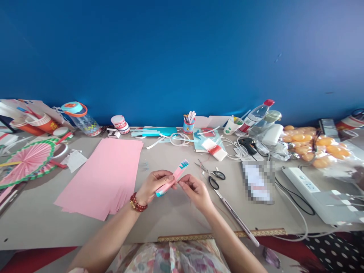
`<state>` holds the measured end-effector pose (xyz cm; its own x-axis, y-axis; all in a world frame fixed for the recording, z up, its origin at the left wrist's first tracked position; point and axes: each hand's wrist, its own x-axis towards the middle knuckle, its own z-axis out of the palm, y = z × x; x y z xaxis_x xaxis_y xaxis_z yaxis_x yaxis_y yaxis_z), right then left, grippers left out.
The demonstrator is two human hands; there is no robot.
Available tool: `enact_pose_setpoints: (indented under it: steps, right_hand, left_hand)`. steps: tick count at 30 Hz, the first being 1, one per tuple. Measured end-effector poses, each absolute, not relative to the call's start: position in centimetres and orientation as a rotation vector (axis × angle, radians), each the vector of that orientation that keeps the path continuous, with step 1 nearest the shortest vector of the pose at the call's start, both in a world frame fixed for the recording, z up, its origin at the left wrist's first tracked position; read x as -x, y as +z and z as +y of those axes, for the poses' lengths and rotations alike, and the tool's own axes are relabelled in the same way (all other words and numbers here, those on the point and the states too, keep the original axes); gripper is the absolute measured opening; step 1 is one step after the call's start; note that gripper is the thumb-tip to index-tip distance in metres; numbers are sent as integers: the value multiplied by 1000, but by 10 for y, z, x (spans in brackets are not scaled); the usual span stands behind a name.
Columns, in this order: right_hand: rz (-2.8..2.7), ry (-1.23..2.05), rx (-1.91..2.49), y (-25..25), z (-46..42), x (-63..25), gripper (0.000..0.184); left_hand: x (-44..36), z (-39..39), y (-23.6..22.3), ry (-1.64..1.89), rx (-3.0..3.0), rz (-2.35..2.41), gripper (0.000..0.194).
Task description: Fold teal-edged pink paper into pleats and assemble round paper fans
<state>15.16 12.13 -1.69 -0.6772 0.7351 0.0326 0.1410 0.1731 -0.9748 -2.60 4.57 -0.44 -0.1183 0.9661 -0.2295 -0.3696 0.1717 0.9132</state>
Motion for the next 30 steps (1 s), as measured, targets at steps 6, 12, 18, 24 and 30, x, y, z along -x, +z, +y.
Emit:
enact_pose_setpoints:
  steps: [6,12,18,24,30]
  right_hand:
    - [-1931,1793,670,-10,134,-159,32]
    - [-2101,2181,325,2,158,-165,32]
    - [-2080,2615,234,-7,167,-159,33]
    - [-2049,2681,94,-9,171,-153,34]
    - [-2261,2334,326,1,165,-150,33]
  left_hand:
    - [38,42,11,1119,-984,1043,24]
    - [46,41,30,859,-1530,1051,32]
    - [48,42,30,661,-1804,979,27]
    - [45,43,33,543,-2044,913,21]
    - [46,45,26,388,-2236,1224,21]
